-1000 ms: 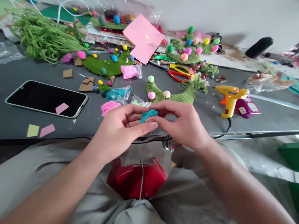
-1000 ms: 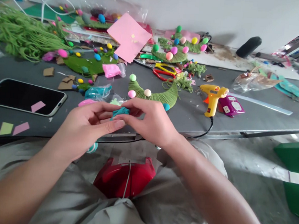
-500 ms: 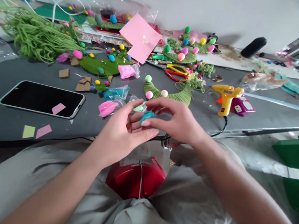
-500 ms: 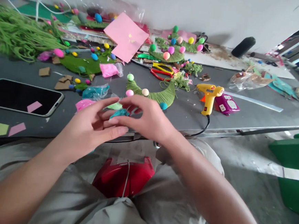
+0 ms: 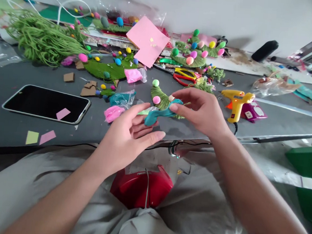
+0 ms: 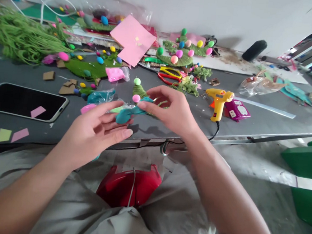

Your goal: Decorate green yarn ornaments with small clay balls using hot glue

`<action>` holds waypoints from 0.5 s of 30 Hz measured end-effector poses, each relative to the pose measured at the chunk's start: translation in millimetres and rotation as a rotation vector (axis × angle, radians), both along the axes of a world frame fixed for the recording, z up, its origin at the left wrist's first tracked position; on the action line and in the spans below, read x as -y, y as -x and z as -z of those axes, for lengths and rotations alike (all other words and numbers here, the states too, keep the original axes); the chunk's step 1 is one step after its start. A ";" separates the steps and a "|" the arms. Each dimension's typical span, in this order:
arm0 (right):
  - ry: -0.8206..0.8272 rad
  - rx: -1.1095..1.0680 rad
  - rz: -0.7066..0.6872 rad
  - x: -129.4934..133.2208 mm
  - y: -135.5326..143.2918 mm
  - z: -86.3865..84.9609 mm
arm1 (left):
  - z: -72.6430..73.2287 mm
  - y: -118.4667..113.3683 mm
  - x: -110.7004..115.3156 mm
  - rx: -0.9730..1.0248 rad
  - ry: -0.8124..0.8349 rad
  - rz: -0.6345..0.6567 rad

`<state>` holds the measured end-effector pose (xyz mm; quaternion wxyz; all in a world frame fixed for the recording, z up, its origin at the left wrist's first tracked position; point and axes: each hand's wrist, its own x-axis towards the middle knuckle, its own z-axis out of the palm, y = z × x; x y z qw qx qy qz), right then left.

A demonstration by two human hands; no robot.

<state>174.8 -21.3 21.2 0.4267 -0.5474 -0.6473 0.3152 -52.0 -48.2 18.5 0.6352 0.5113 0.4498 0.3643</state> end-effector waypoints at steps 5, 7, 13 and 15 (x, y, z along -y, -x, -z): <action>0.042 0.048 -0.265 16.7 25.4 2.1 | 3.6 -3.4 0.4 0.000 0.003 0.003; 0.037 0.057 -0.287 20.6 33.8 3.7 | 2.9 -3.5 0.4 -0.058 -0.026 -0.022; -0.085 0.031 -0.021 9.3 21.5 4.7 | -1.3 2.6 0.7 -0.075 -0.051 -0.004; -0.106 0.022 0.049 4.6 13.2 3.1 | -1.9 3.9 1.4 -0.034 -0.025 0.005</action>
